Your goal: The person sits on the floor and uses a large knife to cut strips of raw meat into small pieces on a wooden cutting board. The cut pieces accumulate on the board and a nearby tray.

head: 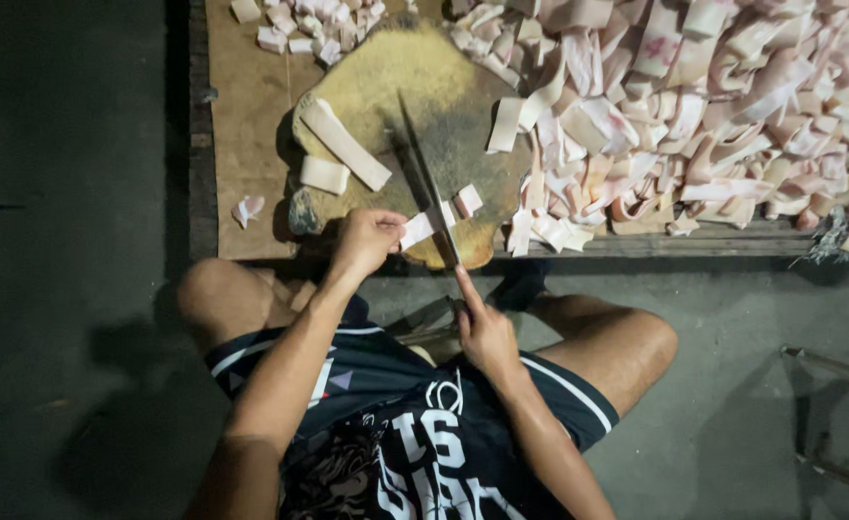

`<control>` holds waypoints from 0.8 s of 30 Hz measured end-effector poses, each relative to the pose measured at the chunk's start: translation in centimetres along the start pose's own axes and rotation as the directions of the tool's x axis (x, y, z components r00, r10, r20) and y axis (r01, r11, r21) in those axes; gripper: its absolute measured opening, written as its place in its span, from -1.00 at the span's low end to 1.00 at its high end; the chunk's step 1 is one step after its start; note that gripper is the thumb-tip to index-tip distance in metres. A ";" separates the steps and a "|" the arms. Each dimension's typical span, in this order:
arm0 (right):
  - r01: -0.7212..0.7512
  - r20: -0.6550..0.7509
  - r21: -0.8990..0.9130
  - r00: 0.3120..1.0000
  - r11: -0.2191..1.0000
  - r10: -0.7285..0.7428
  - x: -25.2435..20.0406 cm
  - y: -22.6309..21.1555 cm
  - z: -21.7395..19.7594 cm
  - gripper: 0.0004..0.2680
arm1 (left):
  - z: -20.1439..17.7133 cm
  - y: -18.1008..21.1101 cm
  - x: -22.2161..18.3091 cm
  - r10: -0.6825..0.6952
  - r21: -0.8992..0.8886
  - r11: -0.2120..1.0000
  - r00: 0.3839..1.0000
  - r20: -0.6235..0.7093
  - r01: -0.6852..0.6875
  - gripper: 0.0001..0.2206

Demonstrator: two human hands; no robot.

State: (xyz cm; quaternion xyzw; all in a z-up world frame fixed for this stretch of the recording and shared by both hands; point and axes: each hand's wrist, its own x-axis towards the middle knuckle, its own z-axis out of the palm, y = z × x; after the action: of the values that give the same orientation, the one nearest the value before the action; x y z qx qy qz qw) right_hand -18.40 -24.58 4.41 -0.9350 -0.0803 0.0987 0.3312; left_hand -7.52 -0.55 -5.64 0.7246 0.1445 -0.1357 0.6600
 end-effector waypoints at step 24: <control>-0.088 0.034 0.156 0.996 0.984 0.084 0.9 -0.6 -1.1 -0.52 | 1.7 0.3 0.7 0.140 0.180 0.978 0.977 -0.164 -0.110 -0.88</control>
State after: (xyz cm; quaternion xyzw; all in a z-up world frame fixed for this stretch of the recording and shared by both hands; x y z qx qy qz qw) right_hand -17.37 -24.57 5.55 -0.9070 -0.0360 0.1315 0.3983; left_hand -6.80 -2.24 -5.79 0.7949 0.1440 -0.0414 0.5879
